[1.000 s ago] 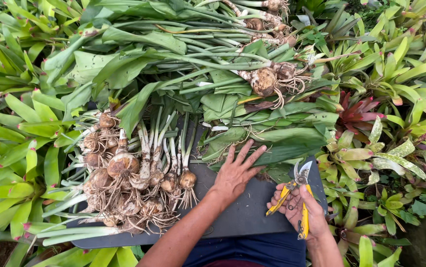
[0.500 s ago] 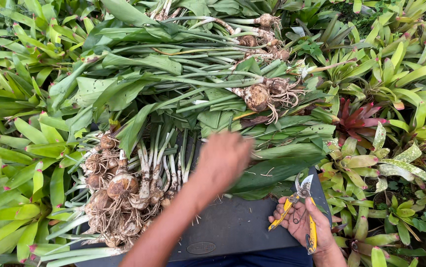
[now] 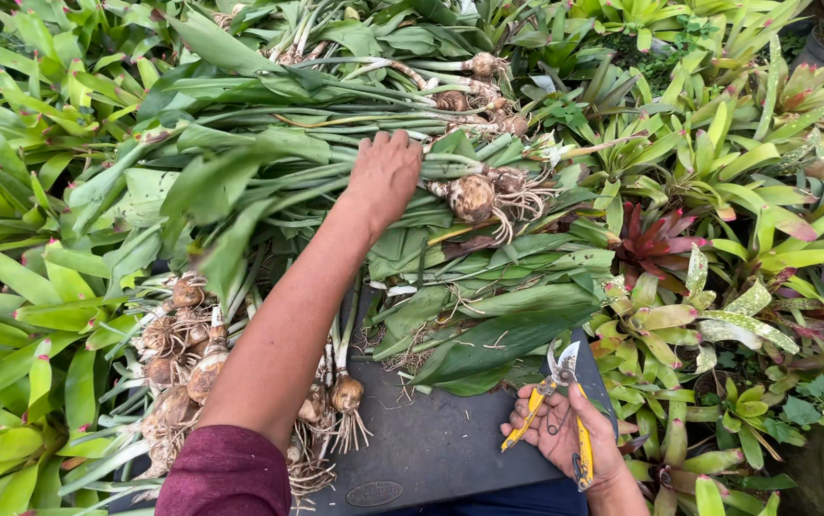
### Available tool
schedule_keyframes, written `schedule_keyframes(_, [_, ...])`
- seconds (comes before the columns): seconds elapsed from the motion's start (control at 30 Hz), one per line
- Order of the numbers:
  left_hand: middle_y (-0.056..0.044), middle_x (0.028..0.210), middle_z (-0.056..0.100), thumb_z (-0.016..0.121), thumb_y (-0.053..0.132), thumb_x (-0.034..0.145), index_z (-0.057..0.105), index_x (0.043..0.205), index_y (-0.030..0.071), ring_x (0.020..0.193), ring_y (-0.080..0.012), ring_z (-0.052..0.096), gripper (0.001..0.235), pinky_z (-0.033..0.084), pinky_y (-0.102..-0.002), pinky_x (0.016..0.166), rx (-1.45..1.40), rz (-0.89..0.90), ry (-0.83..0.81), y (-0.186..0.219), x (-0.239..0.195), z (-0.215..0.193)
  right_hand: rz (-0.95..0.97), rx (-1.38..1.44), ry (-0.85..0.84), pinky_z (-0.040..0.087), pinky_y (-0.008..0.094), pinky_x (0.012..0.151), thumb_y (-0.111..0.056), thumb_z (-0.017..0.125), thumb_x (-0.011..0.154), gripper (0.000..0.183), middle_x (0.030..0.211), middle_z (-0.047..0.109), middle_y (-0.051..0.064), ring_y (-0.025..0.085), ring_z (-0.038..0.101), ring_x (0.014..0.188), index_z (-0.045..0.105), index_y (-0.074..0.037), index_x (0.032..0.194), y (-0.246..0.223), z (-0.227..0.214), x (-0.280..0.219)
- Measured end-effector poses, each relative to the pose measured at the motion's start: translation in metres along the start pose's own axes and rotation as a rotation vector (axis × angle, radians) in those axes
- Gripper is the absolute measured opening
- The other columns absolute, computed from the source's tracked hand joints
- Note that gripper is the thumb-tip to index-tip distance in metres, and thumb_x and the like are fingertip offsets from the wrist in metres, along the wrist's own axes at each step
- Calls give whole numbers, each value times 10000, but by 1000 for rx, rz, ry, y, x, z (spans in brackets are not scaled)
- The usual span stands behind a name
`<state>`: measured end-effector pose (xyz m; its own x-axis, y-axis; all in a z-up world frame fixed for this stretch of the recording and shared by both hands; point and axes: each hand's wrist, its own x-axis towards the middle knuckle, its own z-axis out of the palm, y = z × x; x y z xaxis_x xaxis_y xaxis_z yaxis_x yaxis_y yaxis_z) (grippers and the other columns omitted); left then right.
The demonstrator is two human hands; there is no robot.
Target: The person uses pruning shears to trim the roots and leaves of harvested bulb plants on a black cutting board. They repeatedly pick up individual bulbs, cut off roots and foliage, and place the trimmed bulbs into a growing pile on the left side of the board.
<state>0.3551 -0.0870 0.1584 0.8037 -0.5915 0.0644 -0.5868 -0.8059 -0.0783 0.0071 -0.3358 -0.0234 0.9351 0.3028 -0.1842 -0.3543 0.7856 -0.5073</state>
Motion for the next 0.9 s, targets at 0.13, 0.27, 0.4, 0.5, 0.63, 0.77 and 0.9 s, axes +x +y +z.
schedule_keyframes(0.13, [-121, 899, 657, 434, 21, 945, 547, 1059, 116, 873, -383, 636, 186, 421, -516, 859, 6, 16, 289, -13, 1, 1, 7, 8, -32, 452, 667, 1056, -532, 454, 1013, 723, 1024, 591, 238, 386, 606, 1002, 578, 126, 1285, -1, 3, 1])
schedule_keyframes(0.27, [-109, 921, 572, 333, -157, 882, 518, 1262, 87, 903, -308, 567, 488, 445, -516, 986, -22, 52, 284, -10, -21, -58, 11, 10, -28, 444, 668, 1060, -535, 453, 1012, 731, 1038, 595, 248, 394, 609, 1020, 571, 131, 1290, -1, 1, 2])
schedule_keyframes(0.4, [-97, 915, 544, 480, -70, 937, 546, 1237, 172, 939, -327, 545, 392, 340, -621, 1113, 126, 268, 467, -2, -35, -82, -3, 3, -35, 445, 682, 1058, -530, 461, 1011, 730, 1033, 600, 254, 386, 618, 1024, 579, 136, 1286, 0, -1, 2])
schedule_keyframes(0.5, [-105, 1020, 615, 566, 72, 1000, 501, 1220, 233, 1042, -323, 592, 280, 281, -632, 1175, 254, 413, 410, 17, -45, -89, -9, 5, -32, 442, 682, 1059, -527, 462, 1012, 732, 1039, 604, 258, 391, 620, 1035, 575, 141, 1291, 0, 0, 0])
schedule_keyframes(0.63, [-59, 961, 554, 578, 123, 957, 439, 1278, 252, 882, -217, 546, 373, 470, -438, 935, 507, 549, 248, 43, -64, -94, -54, 26, -11, 447, 677, 1047, -505, 517, 1001, 718, 1003, 624, 244, 359, 604, 1048, 581, 157, 1272, 1, 8, -2])
schedule_keyframes(0.77, [-82, 904, 614, 531, 176, 1069, 499, 1132, 178, 811, -222, 604, 71, 497, -396, 773, 438, 533, 123, 68, -86, -87, -100, 61, -36, 407, 685, 1078, -499, 545, 1002, 711, 1050, 638, 247, 358, 600, 1082, 569, 147, 1298, 3, 10, -7])
schedule_keyframes(0.9, [-5, 672, 480, 420, 146, 1079, 528, 929, 129, 556, -222, 511, 186, 419, -412, 522, 110, 521, 162, 85, -116, -80, -182, 82, -86, 384, 654, 1101, -479, 567, 1011, 679, 1077, 629, 253, 363, 584, 1097, 564, 127, 1316, 5, 10, -12])
